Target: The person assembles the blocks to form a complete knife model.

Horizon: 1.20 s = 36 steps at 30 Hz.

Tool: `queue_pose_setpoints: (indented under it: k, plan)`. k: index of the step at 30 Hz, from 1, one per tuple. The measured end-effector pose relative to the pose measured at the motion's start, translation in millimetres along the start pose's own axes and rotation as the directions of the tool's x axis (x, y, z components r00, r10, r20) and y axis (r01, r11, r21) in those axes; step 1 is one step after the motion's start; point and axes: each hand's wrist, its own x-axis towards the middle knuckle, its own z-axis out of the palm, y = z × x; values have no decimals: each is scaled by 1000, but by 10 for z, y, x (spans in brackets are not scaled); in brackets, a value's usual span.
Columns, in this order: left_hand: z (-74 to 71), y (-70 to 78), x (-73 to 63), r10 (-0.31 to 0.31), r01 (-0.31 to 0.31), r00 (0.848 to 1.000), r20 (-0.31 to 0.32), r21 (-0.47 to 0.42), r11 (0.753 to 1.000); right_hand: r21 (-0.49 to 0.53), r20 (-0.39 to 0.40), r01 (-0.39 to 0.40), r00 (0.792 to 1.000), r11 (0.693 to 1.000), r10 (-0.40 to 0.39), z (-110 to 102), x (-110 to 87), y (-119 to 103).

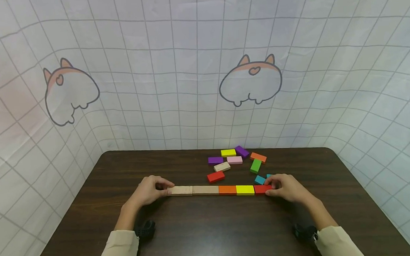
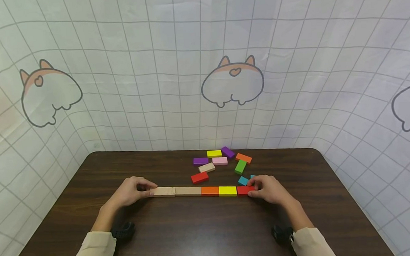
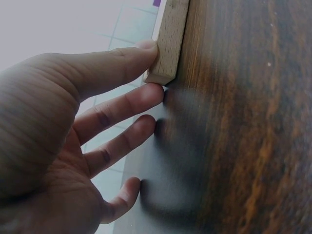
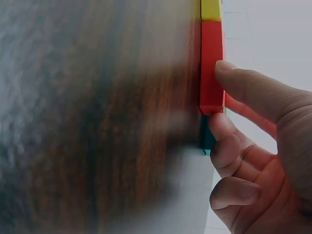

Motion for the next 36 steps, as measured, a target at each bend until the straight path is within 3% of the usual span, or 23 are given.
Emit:
queue_pose_setpoints:
  k: [36]
  plan:
    - [11, -4, -8, 3, -3, 1000, 2, 3, 1000, 21, 20, -39, 999, 999, 38, 10, 17, -54]
